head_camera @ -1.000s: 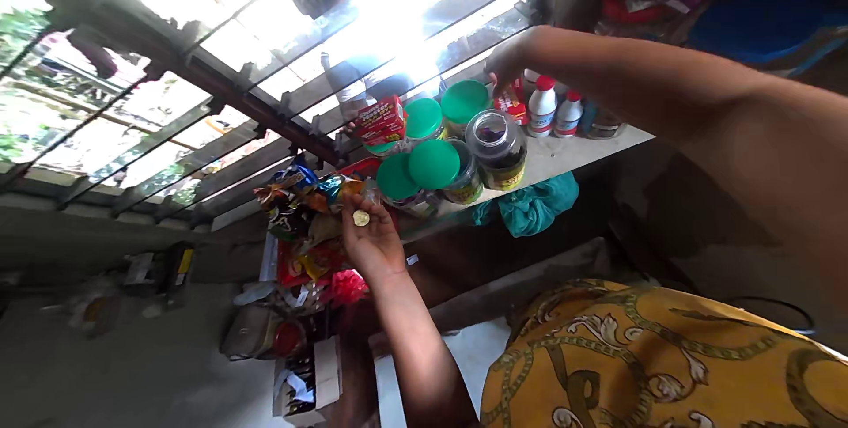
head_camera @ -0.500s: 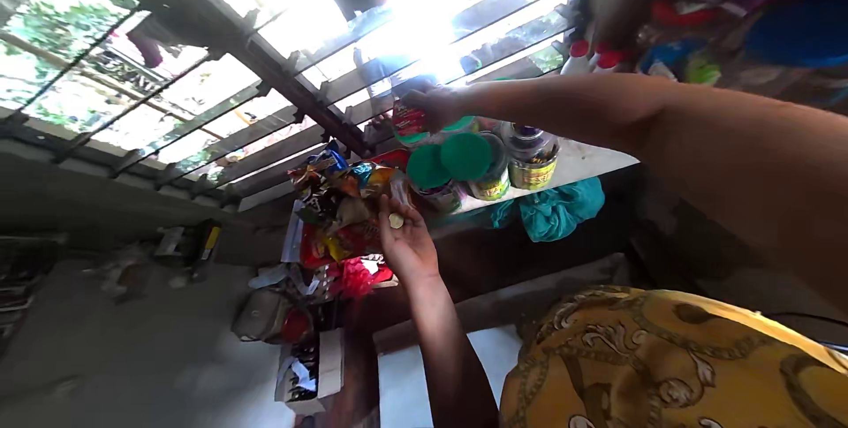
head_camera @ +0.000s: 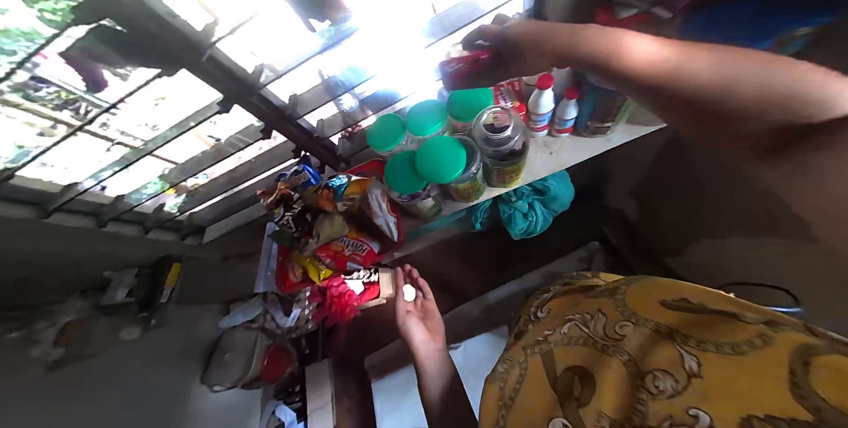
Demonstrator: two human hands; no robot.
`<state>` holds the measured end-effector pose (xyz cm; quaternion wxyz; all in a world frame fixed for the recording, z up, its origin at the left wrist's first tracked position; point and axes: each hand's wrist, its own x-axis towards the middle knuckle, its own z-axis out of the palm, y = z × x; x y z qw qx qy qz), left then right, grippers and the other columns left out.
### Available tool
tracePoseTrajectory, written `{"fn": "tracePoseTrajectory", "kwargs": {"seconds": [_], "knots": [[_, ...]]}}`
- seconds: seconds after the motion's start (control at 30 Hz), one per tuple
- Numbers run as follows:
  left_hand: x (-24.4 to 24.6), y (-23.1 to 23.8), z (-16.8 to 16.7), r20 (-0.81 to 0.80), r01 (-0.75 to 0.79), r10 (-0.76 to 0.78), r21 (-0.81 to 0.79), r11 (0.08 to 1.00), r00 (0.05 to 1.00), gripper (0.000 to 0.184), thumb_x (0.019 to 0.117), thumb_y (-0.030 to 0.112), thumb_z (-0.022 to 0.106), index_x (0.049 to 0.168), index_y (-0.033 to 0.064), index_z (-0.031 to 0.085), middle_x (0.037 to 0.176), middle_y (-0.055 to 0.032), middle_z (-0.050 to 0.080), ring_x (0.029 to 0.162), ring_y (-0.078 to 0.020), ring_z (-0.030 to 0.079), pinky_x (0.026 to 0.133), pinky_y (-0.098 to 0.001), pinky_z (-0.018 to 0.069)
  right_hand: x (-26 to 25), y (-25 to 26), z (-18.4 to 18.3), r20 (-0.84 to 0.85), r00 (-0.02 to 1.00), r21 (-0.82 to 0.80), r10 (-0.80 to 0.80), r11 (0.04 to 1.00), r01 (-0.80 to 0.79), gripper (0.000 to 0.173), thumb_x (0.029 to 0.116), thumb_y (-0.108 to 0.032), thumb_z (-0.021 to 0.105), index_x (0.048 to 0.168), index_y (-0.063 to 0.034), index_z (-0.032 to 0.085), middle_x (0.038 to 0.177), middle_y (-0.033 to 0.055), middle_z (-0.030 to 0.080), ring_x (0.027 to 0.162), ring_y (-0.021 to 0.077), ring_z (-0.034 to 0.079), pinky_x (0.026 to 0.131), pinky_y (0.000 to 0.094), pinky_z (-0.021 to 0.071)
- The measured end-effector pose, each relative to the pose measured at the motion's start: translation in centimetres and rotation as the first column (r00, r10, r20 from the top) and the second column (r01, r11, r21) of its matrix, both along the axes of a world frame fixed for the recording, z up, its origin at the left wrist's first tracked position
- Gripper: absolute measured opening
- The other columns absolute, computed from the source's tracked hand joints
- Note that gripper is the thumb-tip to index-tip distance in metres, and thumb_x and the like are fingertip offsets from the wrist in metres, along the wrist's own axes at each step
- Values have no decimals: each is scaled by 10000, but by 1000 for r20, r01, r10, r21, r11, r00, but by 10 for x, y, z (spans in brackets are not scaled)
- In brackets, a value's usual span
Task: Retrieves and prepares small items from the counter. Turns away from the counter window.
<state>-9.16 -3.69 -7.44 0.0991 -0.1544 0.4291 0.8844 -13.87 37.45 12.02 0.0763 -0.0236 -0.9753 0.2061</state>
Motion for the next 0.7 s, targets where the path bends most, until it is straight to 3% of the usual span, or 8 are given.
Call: {"fn": "tracePoseTrajectory", "kwargs": {"seconds": [0.03,0.13,0.23,0.37,0.5,0.53,0.6,0.7], "knots": [[6,0,-12,28,36,-37,10,999,999,400,1114,162,235,1415,42,469,1162,-23,681,1015,-76,679,870,-221,550,7,10,-2,15,998,11,-66,998,66,638,905,-245,792,1455,-73,518,1325,294,559,1209,471,558,1020,609,447],[22,9,-34,101,167,-172,60,984,980,400,1112,157,223,1409,36,462,1140,-30,701,981,-70,698,837,-213,566,16,34,-22,43,968,51,-247,968,245,638,864,-347,824,1358,-20,586,1296,313,552,1191,470,562,1002,609,460],[30,27,-36,145,307,-310,43,951,939,389,1117,176,248,1416,34,453,1183,-39,668,956,-72,678,819,-212,550,10,24,-36,176,892,70,-417,909,411,663,890,-342,801,1365,49,555,1458,384,377,1234,527,535,1015,640,456],[30,41,-26,150,368,-379,96,925,913,364,1121,172,282,1368,30,508,1120,-44,707,929,-76,698,814,-210,561,-8,8,-62,159,840,89,-520,854,512,630,924,-325,756,1324,112,543,1516,385,299,1117,533,612,932,638,521],[31,28,-27,122,382,-395,112,917,911,392,1122,170,246,1393,20,487,1149,-49,692,946,-79,691,829,-218,556,-17,-13,-72,238,806,228,-542,838,496,678,960,-313,714,1404,135,466,1565,368,253,1179,546,577,899,652,526],[32,21,-29,108,389,-398,92,917,911,397,1120,162,243,1404,9,476,1165,-51,687,953,-76,685,836,-216,550,-20,-16,-72,283,805,300,-521,846,441,631,983,-267,679,1398,154,460,1542,375,281,1196,542,567,888,652,530],[33,8,-34,98,382,-389,77,921,916,384,1112,139,258,1389,2,486,1163,-44,697,952,-70,693,839,-212,557,-26,-15,-75,351,821,417,-451,860,294,449,960,-123,668,1281,170,556,1415,376,454,1256,534,525,902,668,506],[33,-7,-35,133,331,-340,85,940,931,355,1113,146,292,1347,22,529,1127,-39,710,942,-75,699,848,-216,560,-33,-8,-69,393,827,487,-403,854,185,440,934,-210,737,1217,109,628,1292,318,594,1276,507,534,951,691,467]]}}
